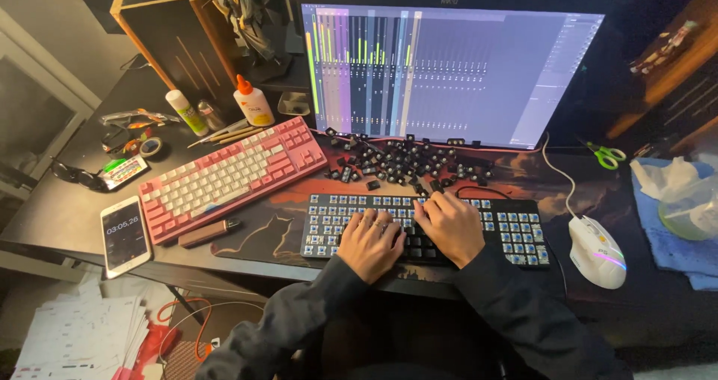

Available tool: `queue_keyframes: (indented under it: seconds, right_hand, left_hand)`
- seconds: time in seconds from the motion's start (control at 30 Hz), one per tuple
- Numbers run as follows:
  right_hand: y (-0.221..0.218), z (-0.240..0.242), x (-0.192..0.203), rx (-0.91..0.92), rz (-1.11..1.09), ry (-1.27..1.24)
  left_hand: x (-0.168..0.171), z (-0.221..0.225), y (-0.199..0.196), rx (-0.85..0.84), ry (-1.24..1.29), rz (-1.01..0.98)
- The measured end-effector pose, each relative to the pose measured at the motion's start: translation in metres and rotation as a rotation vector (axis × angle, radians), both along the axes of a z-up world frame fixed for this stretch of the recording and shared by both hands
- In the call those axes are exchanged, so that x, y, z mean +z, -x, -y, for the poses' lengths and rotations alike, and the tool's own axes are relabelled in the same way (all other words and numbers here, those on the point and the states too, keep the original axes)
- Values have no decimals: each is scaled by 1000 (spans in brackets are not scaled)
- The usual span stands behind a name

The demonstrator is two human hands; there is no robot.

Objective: Assembling a mechanical keyboard by inserting individual switches into the keyboard plate.

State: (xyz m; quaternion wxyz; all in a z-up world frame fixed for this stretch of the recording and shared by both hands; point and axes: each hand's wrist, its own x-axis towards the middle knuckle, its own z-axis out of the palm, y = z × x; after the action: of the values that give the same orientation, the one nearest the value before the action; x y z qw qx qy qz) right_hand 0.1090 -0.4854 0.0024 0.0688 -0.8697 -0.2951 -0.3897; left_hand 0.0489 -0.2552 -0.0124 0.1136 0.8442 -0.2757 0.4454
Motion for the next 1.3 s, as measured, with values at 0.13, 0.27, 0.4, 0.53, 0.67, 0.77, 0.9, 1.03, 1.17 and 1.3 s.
queue_keyframes:
  seconds: [0.13,0.27,0.4,0.53,0.67,0.77,0.9,1.03,1.17,1.3]
  right_hand:
    - [2,2,6,-26,30,-17]
    - [0,6,8,50,-79,-8]
    - [-9,5,4,112,-306,-74]
    - [-13,5,2,106,-329,-33]
    - [-4,5,7,66,-379,-70]
    - [1,4,30,28,-446,-95]
    - [-17,-1,42,20,-454,-155]
    - [-39,6,46,38,-351,-88]
    - [-25,37,46,33,-323,-127]
    - [3,136,47,-149,-136,-237]
  left_hand:
    - [17,0,1,-16,21,19]
    - [8,4,-5,33,0,2]
    - [13,8,-10,77,-6,-19]
    - [18,8,-15,65,2,-62]
    - [14,9,-17,68,19,-82]
    - [18,9,-15,83,12,-84]
    - [16,7,-16,93,2,-92]
    - [17,6,-12,112,-13,-90]
    - [7,-1,-12,92,-10,-95]
    - [2,0,-13,78,18,-116]
